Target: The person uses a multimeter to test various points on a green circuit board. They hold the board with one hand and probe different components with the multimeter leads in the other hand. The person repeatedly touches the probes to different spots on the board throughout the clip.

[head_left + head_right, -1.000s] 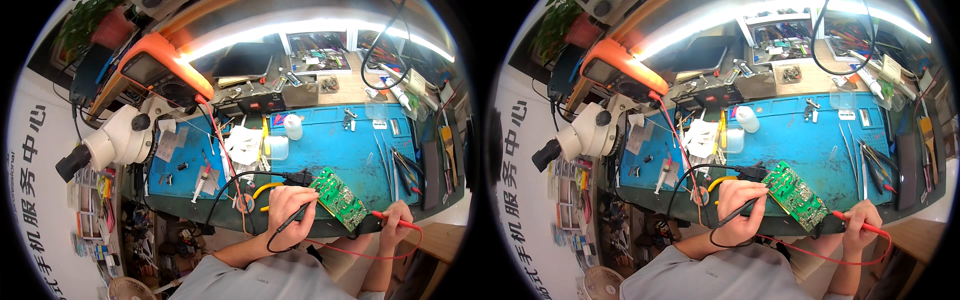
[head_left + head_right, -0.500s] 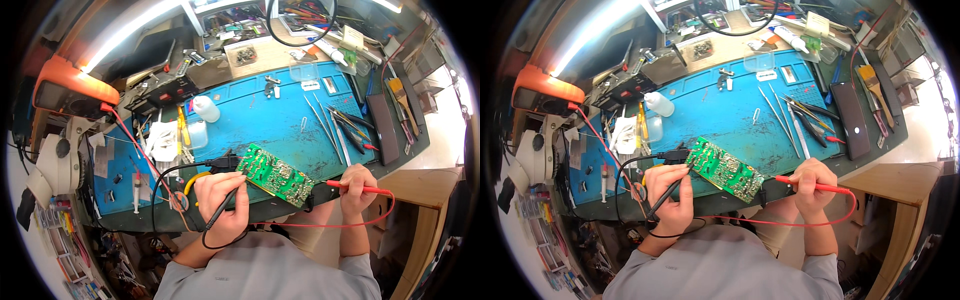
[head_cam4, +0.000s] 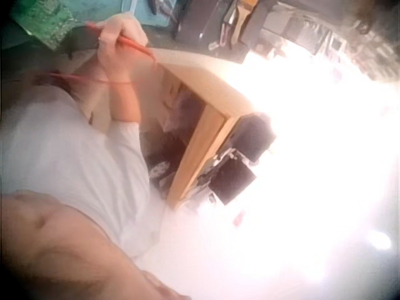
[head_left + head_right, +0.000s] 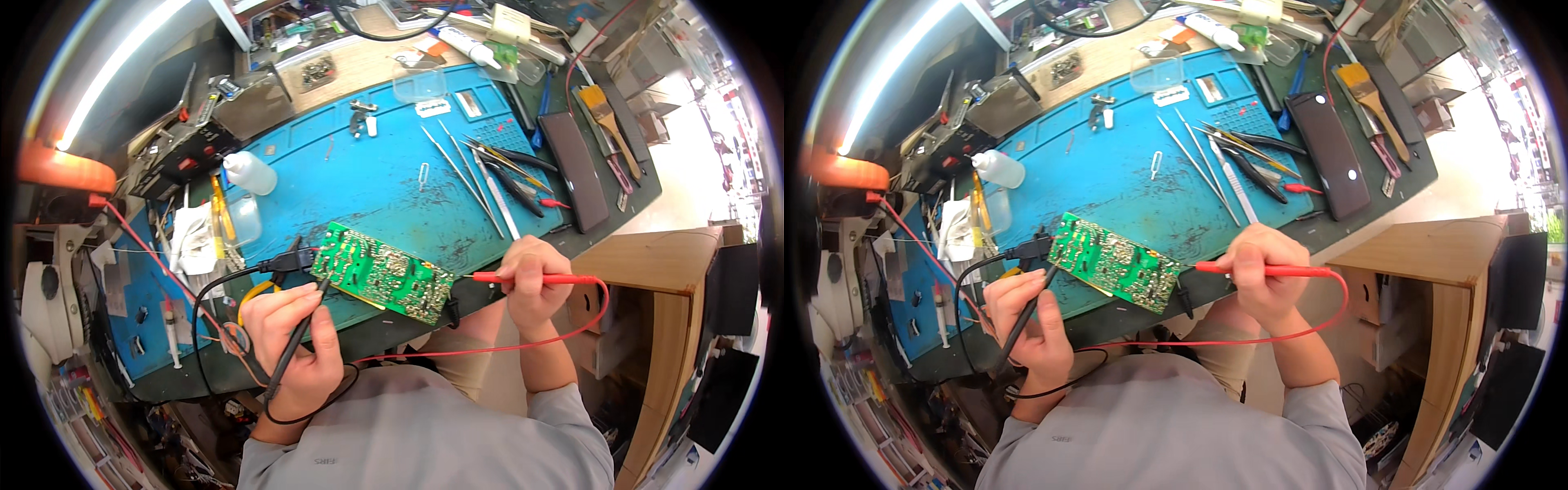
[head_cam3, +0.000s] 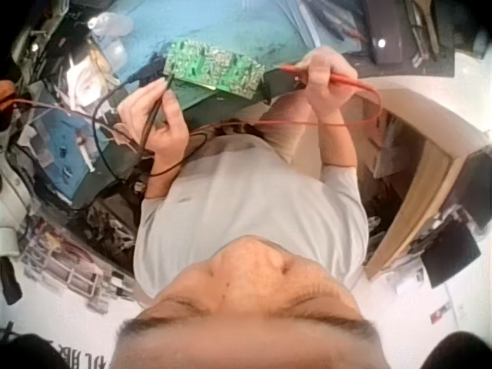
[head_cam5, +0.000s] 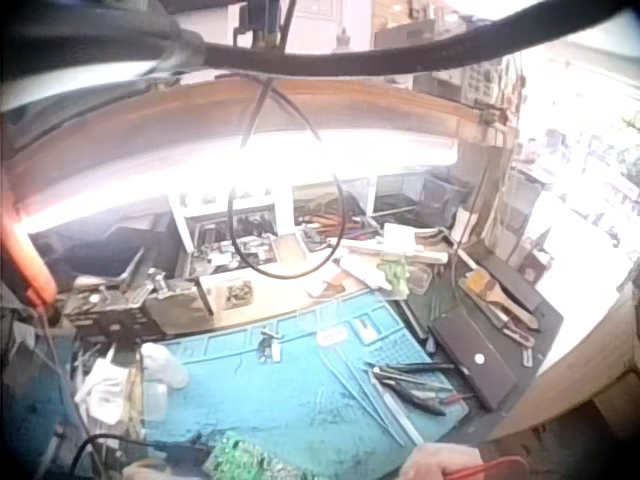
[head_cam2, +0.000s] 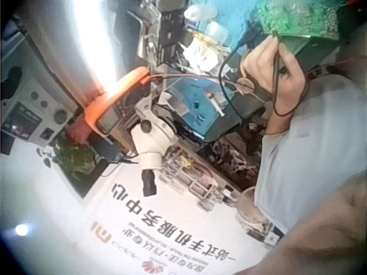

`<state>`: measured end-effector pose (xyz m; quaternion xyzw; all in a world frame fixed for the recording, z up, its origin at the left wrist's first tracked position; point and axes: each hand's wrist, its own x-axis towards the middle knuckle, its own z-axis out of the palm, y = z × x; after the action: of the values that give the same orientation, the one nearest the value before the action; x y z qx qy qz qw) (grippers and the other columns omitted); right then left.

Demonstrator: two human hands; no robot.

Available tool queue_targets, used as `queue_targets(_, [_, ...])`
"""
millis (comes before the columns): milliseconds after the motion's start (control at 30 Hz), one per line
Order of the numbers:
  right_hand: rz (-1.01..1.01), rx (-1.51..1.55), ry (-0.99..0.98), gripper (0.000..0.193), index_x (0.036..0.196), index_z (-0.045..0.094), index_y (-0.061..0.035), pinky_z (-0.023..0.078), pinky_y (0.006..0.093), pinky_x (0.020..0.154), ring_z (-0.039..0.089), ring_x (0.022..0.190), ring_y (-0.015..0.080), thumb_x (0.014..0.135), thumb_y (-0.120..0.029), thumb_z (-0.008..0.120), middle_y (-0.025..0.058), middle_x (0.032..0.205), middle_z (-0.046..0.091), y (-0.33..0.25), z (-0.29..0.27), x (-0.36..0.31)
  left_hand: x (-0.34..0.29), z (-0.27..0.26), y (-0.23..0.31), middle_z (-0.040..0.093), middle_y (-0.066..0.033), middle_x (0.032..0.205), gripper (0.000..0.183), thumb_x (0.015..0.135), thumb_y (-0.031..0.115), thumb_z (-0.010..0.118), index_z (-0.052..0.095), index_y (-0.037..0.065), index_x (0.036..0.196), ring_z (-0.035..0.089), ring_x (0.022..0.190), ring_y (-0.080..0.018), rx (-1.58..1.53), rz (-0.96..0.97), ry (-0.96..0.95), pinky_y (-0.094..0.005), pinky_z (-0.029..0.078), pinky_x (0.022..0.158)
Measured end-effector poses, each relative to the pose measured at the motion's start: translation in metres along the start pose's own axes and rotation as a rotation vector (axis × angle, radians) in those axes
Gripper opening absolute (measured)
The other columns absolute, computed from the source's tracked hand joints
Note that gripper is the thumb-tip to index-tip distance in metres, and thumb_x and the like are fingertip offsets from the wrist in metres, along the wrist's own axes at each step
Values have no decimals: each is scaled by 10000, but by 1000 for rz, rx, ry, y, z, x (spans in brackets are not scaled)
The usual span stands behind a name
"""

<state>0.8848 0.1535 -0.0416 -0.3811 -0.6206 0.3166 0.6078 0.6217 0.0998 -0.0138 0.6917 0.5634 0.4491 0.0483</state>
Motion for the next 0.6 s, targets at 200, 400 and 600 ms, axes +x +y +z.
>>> queue_targets(200, [77, -33, -27, 232, 657, 610, -1, 465, 263, 483, 569, 542, 139, 877, 0, 535, 64, 611, 621, -3, -5, 0, 1, 2, 2, 655, -154, 959, 132, 828, -6, 622, 622, -9, 961, 575, 888, -263, -2, 0, 3, -369, 447, 827])
queue_targets(400, [57, -56, -23, 243, 662, 601, -12, 467, 265, 488, 583, 536, 146, 899, -36, 554, 73, 618, 633, -2, -5, 0, 2, 1, 3, 653, -156, 957, 123, 831, -5, 617, 617, -11, 954, 581, 891, -265, 5, -15, -6, -380, 452, 850])
queue_targets(600, [6, -58, -46, 294, 676, 579, -11, 402, 242, 459, 505, 509, 115, 953, -94, 526, 70, 632, 606, 1, -5, 1, 0, 2, 2, 645, -157, 962, 123, 833, -5, 609, 613, -12, 957, 585, 894, -265, 3, -23, -8, -386, 452, 869])
